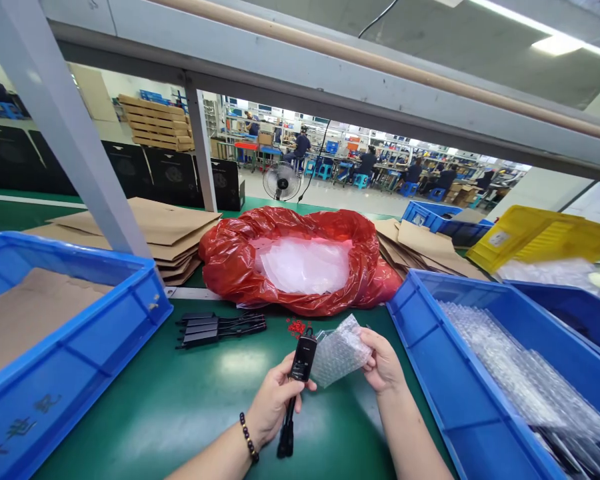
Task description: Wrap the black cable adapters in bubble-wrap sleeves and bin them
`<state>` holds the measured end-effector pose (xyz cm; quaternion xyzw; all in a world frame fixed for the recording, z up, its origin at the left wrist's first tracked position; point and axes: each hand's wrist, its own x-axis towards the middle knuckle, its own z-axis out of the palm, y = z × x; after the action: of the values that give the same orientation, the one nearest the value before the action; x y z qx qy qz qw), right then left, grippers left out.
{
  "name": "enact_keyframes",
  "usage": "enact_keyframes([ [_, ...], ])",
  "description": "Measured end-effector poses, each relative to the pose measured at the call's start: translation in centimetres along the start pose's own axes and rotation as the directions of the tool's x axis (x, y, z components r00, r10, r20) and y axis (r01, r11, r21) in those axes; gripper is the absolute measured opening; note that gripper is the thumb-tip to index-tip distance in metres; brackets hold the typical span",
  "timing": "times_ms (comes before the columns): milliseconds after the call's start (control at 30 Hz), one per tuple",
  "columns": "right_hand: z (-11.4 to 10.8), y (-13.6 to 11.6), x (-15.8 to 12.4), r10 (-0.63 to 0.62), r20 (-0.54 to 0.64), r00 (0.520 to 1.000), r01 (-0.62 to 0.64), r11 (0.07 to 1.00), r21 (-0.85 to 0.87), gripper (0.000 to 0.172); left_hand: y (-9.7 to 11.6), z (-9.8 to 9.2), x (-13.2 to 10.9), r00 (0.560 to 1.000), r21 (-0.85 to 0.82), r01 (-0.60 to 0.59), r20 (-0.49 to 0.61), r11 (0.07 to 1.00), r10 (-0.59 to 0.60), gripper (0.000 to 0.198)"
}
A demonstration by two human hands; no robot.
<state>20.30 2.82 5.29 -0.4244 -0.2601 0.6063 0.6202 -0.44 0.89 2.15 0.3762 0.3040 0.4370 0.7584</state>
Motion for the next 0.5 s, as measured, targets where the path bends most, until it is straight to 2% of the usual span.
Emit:
enact_keyframes([
  [67,-0.2,0.3,0.0,0.005,-0.003,1.0,-0.005,1.0,0.012,0.023,-0.1,-0.1,0.1,0.999,0.011,0.034,0.017,0.999,-0.034,0.028],
  [167,0.3,1.4,-0.2,-0.055,0.011,0.998,0.056,0.998,-0.021,0.033,-0.2,-0.2,0.2,0.997,0.002,0.073,0.006,0.997,-0.073,0.025],
  [267,1.4,2.9,-0.7,-0.025,0.178,0.984,0.06,0.978,-0.198,0.04,-0.1,-0.2,0.3,0.995,-0.038,0.059,-0.073,0.998,-0.062,0.022],
  [333,1.8,3.6,-0.7,-0.005,0.216,0.976,0.076,0.943,-0.322,0.034,0.0,-0.2,0.3,0.993,-0.059,0.061,-0.095,0.996,-0.067,0.022],
  [400,1.8,3.9,-0.4,-0.069,0.141,0.988,0.115,0.929,-0.351,0.031,0.1,-0.1,0.3,0.994,-0.07,0.073,-0.073,0.995,-0.078,0.026],
  [500,1.1,3.5,0.4,-0.167,-0.024,0.986,0.156,0.955,-0.251,0.033,0.0,0.0,0.0,0.992,-0.074,0.122,0.04,0.99,-0.119,0.027],
])
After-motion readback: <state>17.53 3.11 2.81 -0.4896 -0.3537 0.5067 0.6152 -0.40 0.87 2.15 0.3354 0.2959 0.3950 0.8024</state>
